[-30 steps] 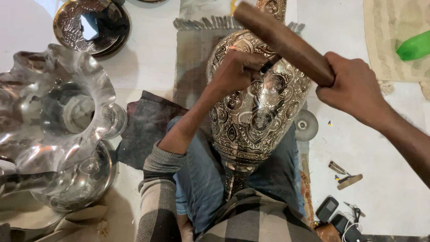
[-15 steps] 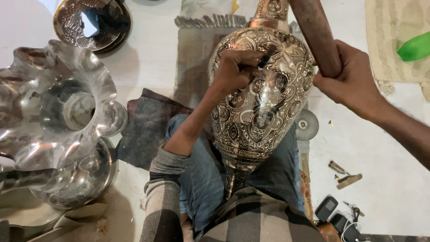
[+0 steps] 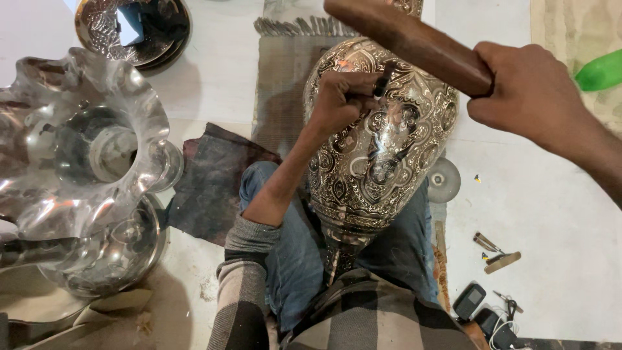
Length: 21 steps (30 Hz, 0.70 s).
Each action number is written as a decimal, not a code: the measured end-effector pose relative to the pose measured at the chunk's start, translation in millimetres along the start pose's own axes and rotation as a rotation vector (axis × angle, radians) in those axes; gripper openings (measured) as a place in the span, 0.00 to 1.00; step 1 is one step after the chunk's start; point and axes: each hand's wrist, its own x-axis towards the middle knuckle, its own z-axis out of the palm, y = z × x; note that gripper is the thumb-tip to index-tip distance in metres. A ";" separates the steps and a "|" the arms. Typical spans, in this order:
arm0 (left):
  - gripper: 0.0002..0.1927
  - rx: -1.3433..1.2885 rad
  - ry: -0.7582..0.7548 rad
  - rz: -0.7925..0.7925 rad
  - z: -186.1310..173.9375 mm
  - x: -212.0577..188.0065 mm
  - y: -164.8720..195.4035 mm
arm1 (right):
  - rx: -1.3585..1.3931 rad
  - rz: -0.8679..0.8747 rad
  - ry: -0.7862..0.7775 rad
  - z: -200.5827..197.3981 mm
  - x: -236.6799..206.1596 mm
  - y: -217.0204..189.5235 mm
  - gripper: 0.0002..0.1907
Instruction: The person sits on the floor and uses a hammer and chisel to engrave intricate floral patterns onto a large metal vase. They repeatedly strike the chisel to shape the design on the vase's surface.
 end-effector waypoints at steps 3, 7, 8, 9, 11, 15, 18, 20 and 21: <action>0.22 -0.029 -0.020 0.000 0.0 0.9 -2.4 | 0.183 -0.173 0.220 6.3 1.2 -7.5 0.20; 0.21 0.084 0.038 -0.011 0.1 0.2 -0.3 | -0.008 -0.110 0.056 6.0 9.6 -2.4 0.19; 0.22 0.077 0.044 -0.018 0.2 0.2 0.9 | 0.049 -0.139 0.054 5.4 12.0 -0.7 0.19; 0.23 0.068 0.053 -0.025 0.7 -0.3 2.3 | 0.104 -0.169 0.051 4.6 13.1 0.9 0.19; 0.24 0.014 0.048 -0.024 1.0 -2.1 4.8 | -0.107 -0.093 0.045 2.7 13.9 2.9 0.18; 0.25 -0.165 -0.011 -0.061 2.1 -6.0 7.1 | 0.020 -0.181 0.092 0.9 15.3 1.6 0.20; 0.26 -0.176 0.066 -0.075 4.6 -9.4 7.1 | -0.096 -0.082 0.071 -1.3 18.2 1.4 0.18; 0.25 -0.075 0.122 -0.080 6.8 -13.0 7.8 | -0.022 -0.103 -0.009 -3.8 22.1 2.1 0.18; 0.24 0.013 0.136 -0.086 7.2 -14.7 8.4 | 0.013 -0.114 -0.048 -4.7 23.8 2.0 0.17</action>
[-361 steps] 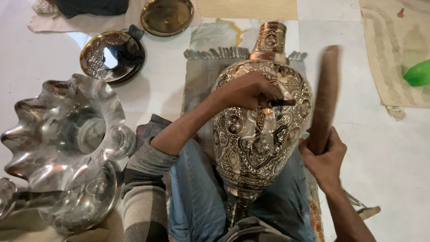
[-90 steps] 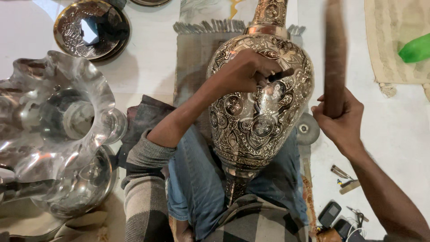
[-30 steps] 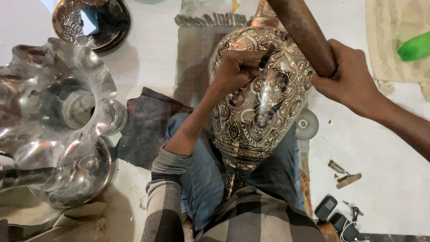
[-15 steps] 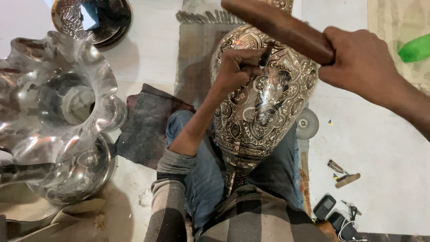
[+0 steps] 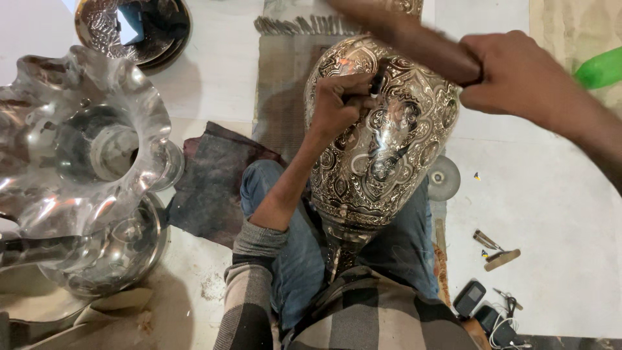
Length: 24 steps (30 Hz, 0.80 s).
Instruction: The person sits on the floor and uses a hammer and chisel to engrave intricate floral patterns onto a large metal vase. They repeatedly strike the chisel to shape the design on the vase's surface.
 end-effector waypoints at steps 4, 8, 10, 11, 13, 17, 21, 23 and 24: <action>0.25 -0.197 -0.032 0.042 -0.6 -2.3 2.8 | -0.121 -0.056 0.104 -0.2 7.6 -4.9 0.18; 0.24 -0.118 0.061 -0.067 3.5 -3.6 5.3 | -0.165 -0.064 0.089 -1.4 17.6 -11.1 0.18; 0.21 0.063 0.137 0.037 6.4 -4.5 6.2 | -0.179 -0.031 0.070 -0.3 20.3 -14.2 0.19; 0.21 0.042 0.138 -0.002 6.7 -5.8 6.8 | -0.180 -0.022 0.010 -0.6 21.1 -15.2 0.19; 0.21 0.002 0.140 -0.072 6.2 -8.5 7.9 | -0.142 -0.025 0.014 -2.0 21.9 -17.7 0.18; 0.23 -0.154 0.090 -0.016 5.2 -15.6 9.4 | -0.163 -0.069 0.027 -9.1 24.0 -27.6 0.18; 0.23 -0.220 0.175 -0.047 10.5 -18.2 9.3 | 0.018 -0.046 0.138 -19.4 24.9 -40.1 0.18; 0.22 -0.250 0.197 -0.056 11.9 -19.7 9.8 | -0.207 -0.016 -0.017 -22.9 24.9 -43.5 0.18; 0.21 -0.257 0.182 -0.043 12.2 -20.1 10.2 | -0.323 -0.001 -0.087 -24.9 25.6 -44.0 0.18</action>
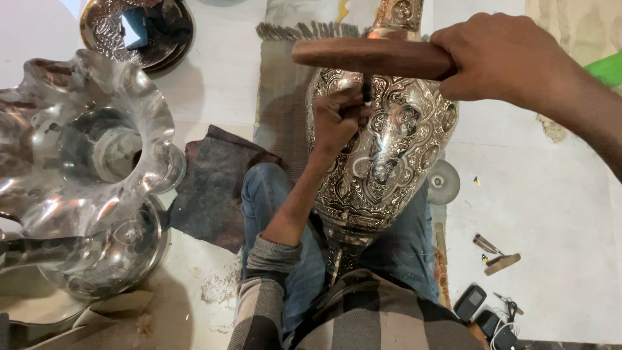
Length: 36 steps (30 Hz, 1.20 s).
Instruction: The person sits on the floor and uses a hammer and chisel to engrave intricate floral patterns onto a large metal vase. They repeatedly strike the chisel to shape the design on the vase's surface.
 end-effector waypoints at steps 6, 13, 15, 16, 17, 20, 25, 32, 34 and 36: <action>0.16 0.084 0.014 0.006 1.3 -4.0 3.3 | -0.029 -0.060 0.070 1.6 9.3 -3.8 0.19; 0.18 -0.163 0.056 -0.064 1.8 -7.5 -0.3 | -0.010 -0.086 0.085 -9.7 14.5 -18.9 0.20; 0.16 0.068 0.079 -0.031 2.8 -8.6 -1.8 | 0.100 -0.085 0.178 -9.8 15.7 -25.2 0.22; 0.14 0.186 0.092 -0.013 3.0 -9.1 -1.9 | 0.033 -0.094 0.156 -10.6 15.9 -25.8 0.21; 0.16 0.212 0.115 0.035 4.4 -9.7 -2.1 | -0.038 -0.104 0.137 -11.1 16.6 -26.0 0.21; 0.21 0.237 0.178 0.082 8.6 -13.8 -0.5 | -0.020 -0.128 0.192 -9.4 18.8 -26.6 0.21; 0.18 0.051 0.177 0.020 11.6 -17.8 1.8 | -0.065 -0.107 0.125 -7.0 20.0 -29.8 0.27; 0.20 0.136 0.317 0.032 17.3 -22.2 -8.3 | 0.022 -0.129 0.170 -19.1 17.4 -36.4 0.20; 0.20 0.178 0.378 -0.021 19.3 -24.1 -11.2 | 0.020 -0.128 0.162 -20.7 16.0 -38.4 0.23; 0.18 0.070 0.328 0.066 20.3 -26.0 -12.6 | -0.124 -0.146 0.061 -22.3 15.0 -38.5 0.31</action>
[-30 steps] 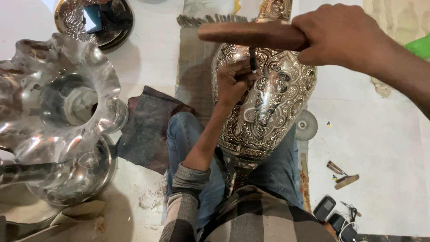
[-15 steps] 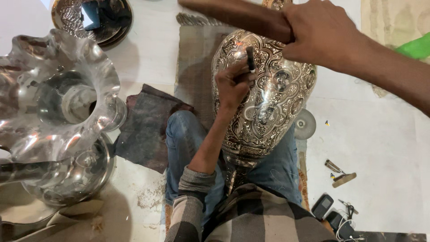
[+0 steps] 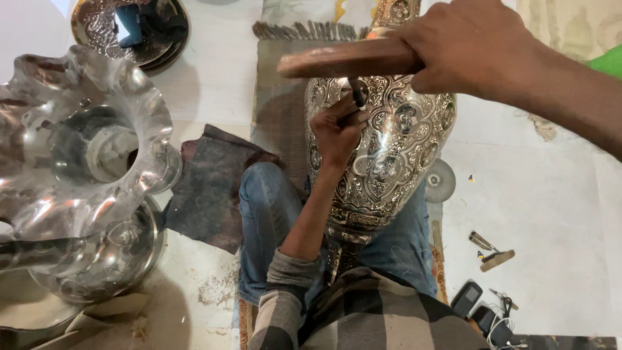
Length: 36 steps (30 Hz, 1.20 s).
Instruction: The person sits on the floor and uses a hammer and chisel to engrave intricate floral patterns onto a large metal vase. They repeatedly strike the chisel to shape the design on the vase's surface.
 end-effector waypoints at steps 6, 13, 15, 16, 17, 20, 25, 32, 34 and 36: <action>0.14 -0.084 -0.015 -0.085 -1.1 -4.4 3.4 | -0.054 0.007 0.028 2.0 6.2 -9.6 0.23; 0.18 -0.197 0.114 0.035 2.8 -8.2 7.0 | -0.064 -0.029 0.074 11.6 4.4 1.3 0.21; 0.16 -0.151 0.269 -0.010 -4.3 -13.9 11.5 | 0.079 -0.001 0.204 33.9 -6.8 9.7 0.24; 0.15 -0.131 0.343 -0.024 -9.0 -15.6 14.4 | 0.249 0.037 0.307 48.6 -16.6 16.0 0.21; 0.16 -0.212 0.321 -0.074 -14.5 -17.6 18.0 | 0.416 0.071 0.413 66.1 -30.4 21.7 0.19; 0.18 -0.395 0.249 -0.215 -31.4 -31.6 31.6 | 1.052 0.320 0.671 145.2 -76.2 9.0 0.14; 0.11 -0.281 -0.030 -0.262 -28.5 -37.7 43.1 | 1.635 1.020 0.624 283.1 -155.9 -89.0 0.16; 0.20 0.172 -0.196 0.122 -4.8 -14.9 21.8 | 1.677 0.975 0.596 318.8 -248.6 -146.4 0.19; 0.24 0.337 -0.230 0.205 -9.7 -10.1 14.7 | 1.623 0.902 0.560 305.7 -255.9 -146.9 0.20; 0.24 0.328 -0.294 0.186 -14.8 -8.3 9.1 | 1.592 0.873 0.484 289.6 -254.0 -139.6 0.20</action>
